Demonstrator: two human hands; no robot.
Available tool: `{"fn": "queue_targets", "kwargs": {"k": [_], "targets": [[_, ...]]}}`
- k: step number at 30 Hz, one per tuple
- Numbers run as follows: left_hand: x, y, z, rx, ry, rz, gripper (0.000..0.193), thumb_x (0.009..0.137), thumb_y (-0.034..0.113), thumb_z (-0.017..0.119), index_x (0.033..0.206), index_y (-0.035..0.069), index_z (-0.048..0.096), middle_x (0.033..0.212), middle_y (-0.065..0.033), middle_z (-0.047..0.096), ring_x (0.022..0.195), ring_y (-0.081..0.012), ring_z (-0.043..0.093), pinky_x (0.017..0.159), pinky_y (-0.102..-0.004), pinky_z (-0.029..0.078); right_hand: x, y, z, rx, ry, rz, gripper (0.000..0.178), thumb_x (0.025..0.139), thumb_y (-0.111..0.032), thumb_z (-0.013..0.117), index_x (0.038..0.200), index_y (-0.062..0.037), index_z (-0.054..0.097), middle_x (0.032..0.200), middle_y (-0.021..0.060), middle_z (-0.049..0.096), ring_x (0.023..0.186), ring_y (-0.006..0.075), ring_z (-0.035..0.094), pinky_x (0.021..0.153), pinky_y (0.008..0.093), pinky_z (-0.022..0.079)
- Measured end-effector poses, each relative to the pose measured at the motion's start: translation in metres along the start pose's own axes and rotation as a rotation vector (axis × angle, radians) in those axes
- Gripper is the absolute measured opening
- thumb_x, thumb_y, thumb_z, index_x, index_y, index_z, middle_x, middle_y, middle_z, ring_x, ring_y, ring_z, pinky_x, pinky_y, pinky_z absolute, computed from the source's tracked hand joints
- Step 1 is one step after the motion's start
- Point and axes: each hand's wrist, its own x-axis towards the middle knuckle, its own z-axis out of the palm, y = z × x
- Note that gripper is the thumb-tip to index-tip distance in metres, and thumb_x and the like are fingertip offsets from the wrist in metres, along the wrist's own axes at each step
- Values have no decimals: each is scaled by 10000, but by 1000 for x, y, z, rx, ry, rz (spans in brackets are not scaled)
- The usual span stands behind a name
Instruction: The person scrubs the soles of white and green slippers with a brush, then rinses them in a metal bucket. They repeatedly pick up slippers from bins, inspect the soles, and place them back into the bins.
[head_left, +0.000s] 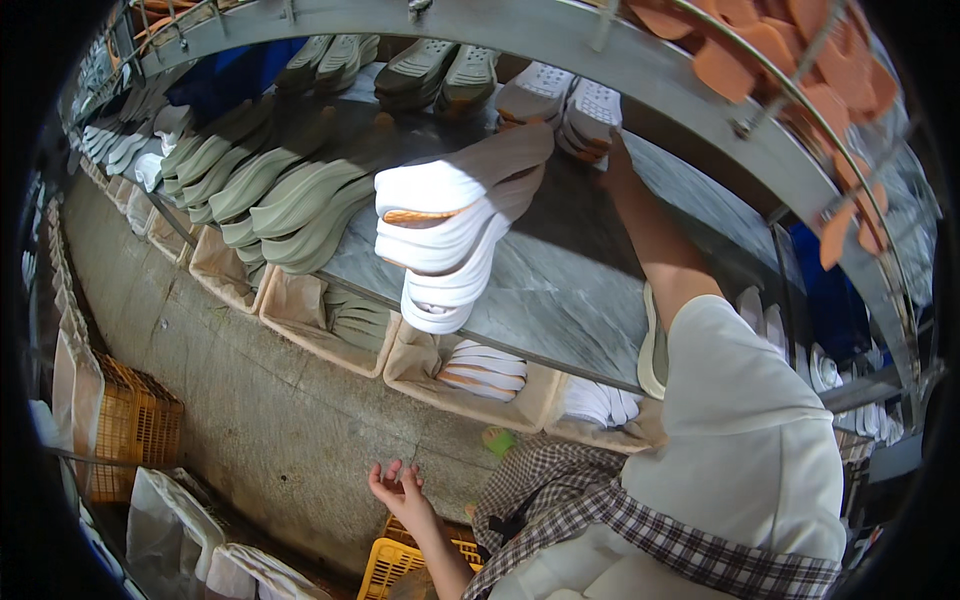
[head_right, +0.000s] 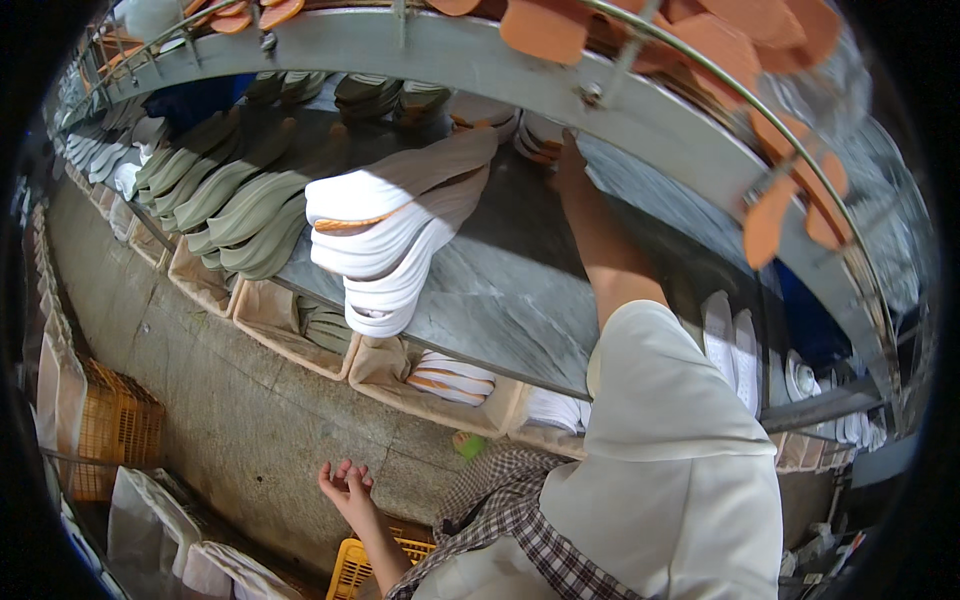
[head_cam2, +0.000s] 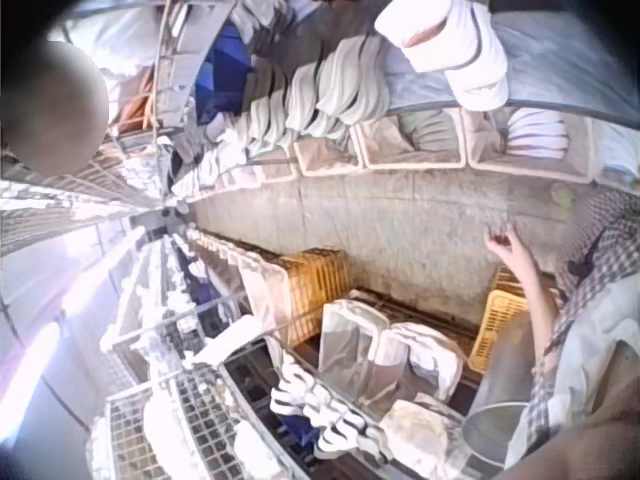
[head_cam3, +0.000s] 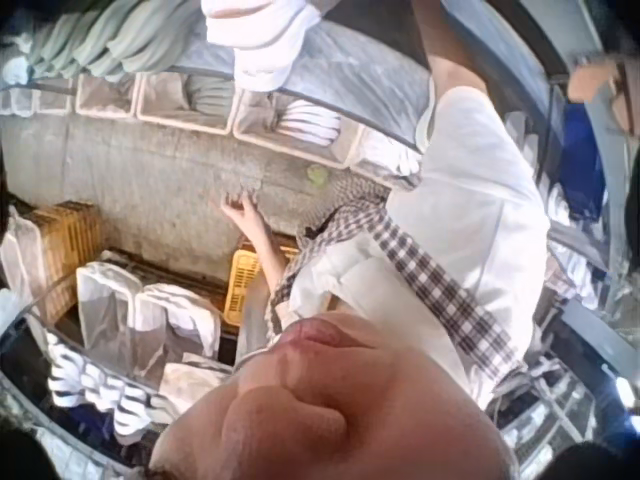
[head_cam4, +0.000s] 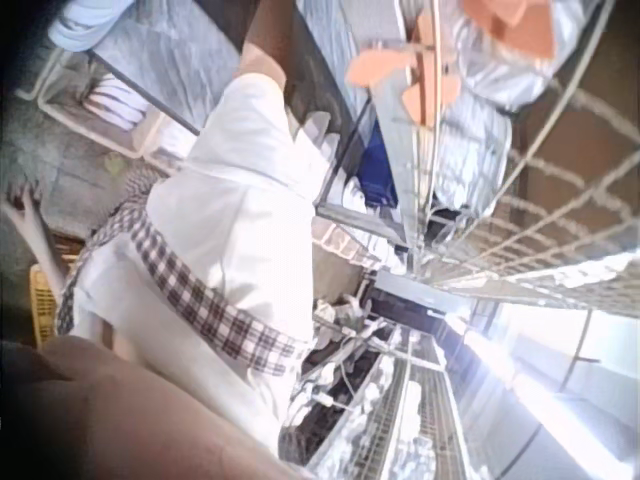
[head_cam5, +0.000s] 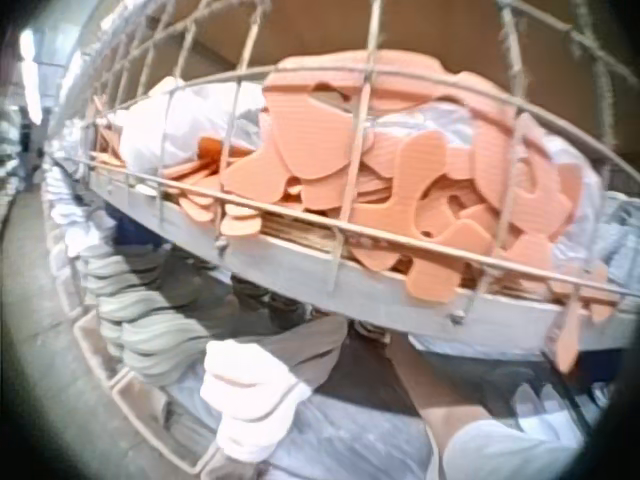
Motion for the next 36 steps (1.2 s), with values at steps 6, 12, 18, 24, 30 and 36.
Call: {"fn": "queue_targets", "kwargs": {"k": [6, 12, 18, 24, 30, 36], "targets": [[-11, 4, 10, 69, -3, -105, 490, 884, 27, 535, 1315, 72, 308, 1099, -79, 486, 879, -162, 539, 696, -264, 432, 90, 16, 4, 26, -298, -43, 431, 855, -352, 575, 1160, -55, 505, 1043, 173, 550, 922, 290, 576, 807, 474, 474], [-10, 15, 20, 138, -152, -65, 450, 871, 56, 578, 1272, 53, 372, 1104, -82, 493, 887, -146, 512, 727, -276, 444, 11, -14, -40, 115, -477, 43, 386, 836, -183, 609, 1152, -26, 451, 1150, 215, 471, 1040, 337, 531, 917, 465, 485], [-21, 26, 39, 280, -548, 130, 400, 848, 88, 620, 1209, 27, 458, 1086, -93, 557, 870, -147, 548, 764, -281, 472, -196, -57, -155, 310, -587, 670, 425, 868, -153, 542, 1231, 6, 387, 1234, 230, 403, 1122, 385, 468, 933, 496, 474], [-62, 53, 64, 116, -889, 41, 547, 849, 122, 655, 1307, 81, 358, 1286, -118, 422, 1075, -199, 510, 823, -303, 473, -366, -64, -262, 59, -755, 741, 501, 825, -44, 511, 1273, 107, 344, 1200, 281, 486, 1045, 408, 565, 860, 465, 536], [-123, 83, 54, -362, -880, -210, 936, 873, 132, 601, 1448, 241, -130, 1505, -197, -3, 1322, -356, 297, 894, -480, 489, -427, -33, -287, -499, -1066, 437, 793, 734, 9, 623, 1413, -14, 214, 1322, 201, 403, 1117, 299, 536, 908, 387, 501], [-120, 79, 24, -691, -487, -158, 662, 953, 214, 445, 1450, 71, 33, 1455, -195, 242, 1314, -329, 326, 1083, -455, 297, -452, 43, -237, -835, -1477, -223, 850, 761, -115, 691, 1442, -6, 193, 1323, 206, 368, 1190, 239, 421, 947, 327, 406]]}}
